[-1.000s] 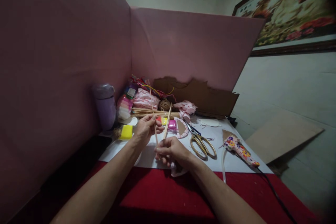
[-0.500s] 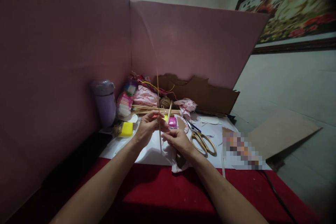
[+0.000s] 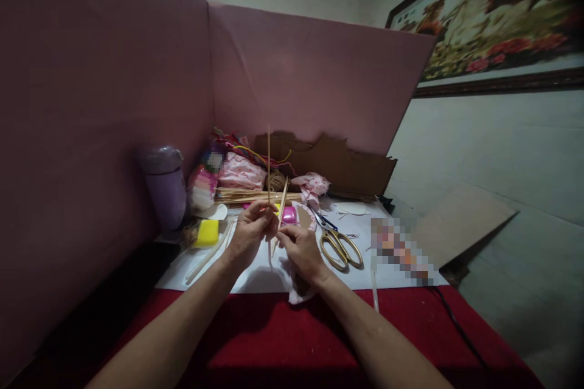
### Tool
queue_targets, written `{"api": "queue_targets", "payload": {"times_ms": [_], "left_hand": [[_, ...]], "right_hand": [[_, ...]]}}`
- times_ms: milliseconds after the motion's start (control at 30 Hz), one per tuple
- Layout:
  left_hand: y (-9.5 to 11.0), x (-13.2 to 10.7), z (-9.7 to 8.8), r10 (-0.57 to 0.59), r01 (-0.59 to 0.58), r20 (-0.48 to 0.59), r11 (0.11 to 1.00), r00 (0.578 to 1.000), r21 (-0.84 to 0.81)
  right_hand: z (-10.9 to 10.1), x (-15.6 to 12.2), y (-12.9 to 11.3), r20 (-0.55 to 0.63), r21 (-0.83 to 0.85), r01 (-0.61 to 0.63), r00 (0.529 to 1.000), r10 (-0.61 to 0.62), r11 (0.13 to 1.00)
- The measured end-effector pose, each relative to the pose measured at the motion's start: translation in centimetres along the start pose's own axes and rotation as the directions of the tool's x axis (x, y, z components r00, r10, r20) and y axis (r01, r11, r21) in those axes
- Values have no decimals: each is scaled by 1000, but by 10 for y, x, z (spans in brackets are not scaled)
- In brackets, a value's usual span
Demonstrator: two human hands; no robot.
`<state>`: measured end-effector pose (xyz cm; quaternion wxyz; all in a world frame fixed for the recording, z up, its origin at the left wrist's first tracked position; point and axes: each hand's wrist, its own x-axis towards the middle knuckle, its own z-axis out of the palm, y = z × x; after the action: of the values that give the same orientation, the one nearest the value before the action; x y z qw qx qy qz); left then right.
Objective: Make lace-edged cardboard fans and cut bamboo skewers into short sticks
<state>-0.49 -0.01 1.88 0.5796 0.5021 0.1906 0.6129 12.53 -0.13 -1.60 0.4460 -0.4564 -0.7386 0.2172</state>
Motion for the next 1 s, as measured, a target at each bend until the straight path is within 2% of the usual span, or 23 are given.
{"api": "queue_targets", "payload": {"times_ms": [133, 233, 300, 400, 467, 533, 667, 800, 900, 967, 1000], "left_hand": [[2, 1, 0, -10, 6, -50, 997, 999, -74], [7, 2, -2, -8, 3, -55, 995, 998, -100], [11, 2, -3, -5, -2, -67, 995, 998, -98], [14, 2, -2, -23, 16, -80, 997, 996, -82], [13, 0, 0, -72, 67, -71, 995, 995, -72], [11, -1, 2, -129, 125, -59, 990, 990, -62], [7, -2, 3, -193, 191, -50, 981, 980, -37], [5, -2, 1, -238, 237, -31, 971, 971, -36], [6, -2, 1, -257, 256, -17, 966, 966, -37], [6, -2, 2, -270, 269, -13, 962, 963, -39], [6, -3, 2, -279, 279, -9, 960, 960, -40]], "right_hand": [[-10, 6, -6, -67, -140, 2, 998, -11, 990], [-39, 19, -12, -84, -283, -107, 993, 86, 953], [-64, 25, -11, -38, -444, -187, 981, 190, 876], [-93, 21, 2, 8, -700, -259, 929, 371, 665], [-101, 12, 15, 4, -739, -299, 894, 448, 604], [-101, 4, 27, 4, -744, -327, 870, 493, 582], [-96, 3, 39, 29, -713, -348, 853, 521, 609], [-101, 10, 34, 29, -590, -417, 845, 534, 691], [-110, 5, 27, 12, -337, -548, 810, 586, 765], [-118, -6, 22, 78, -74, -613, 783, 617, 787], [-121, -13, 19, 141, 80, -636, 769, 623, 768]]}}
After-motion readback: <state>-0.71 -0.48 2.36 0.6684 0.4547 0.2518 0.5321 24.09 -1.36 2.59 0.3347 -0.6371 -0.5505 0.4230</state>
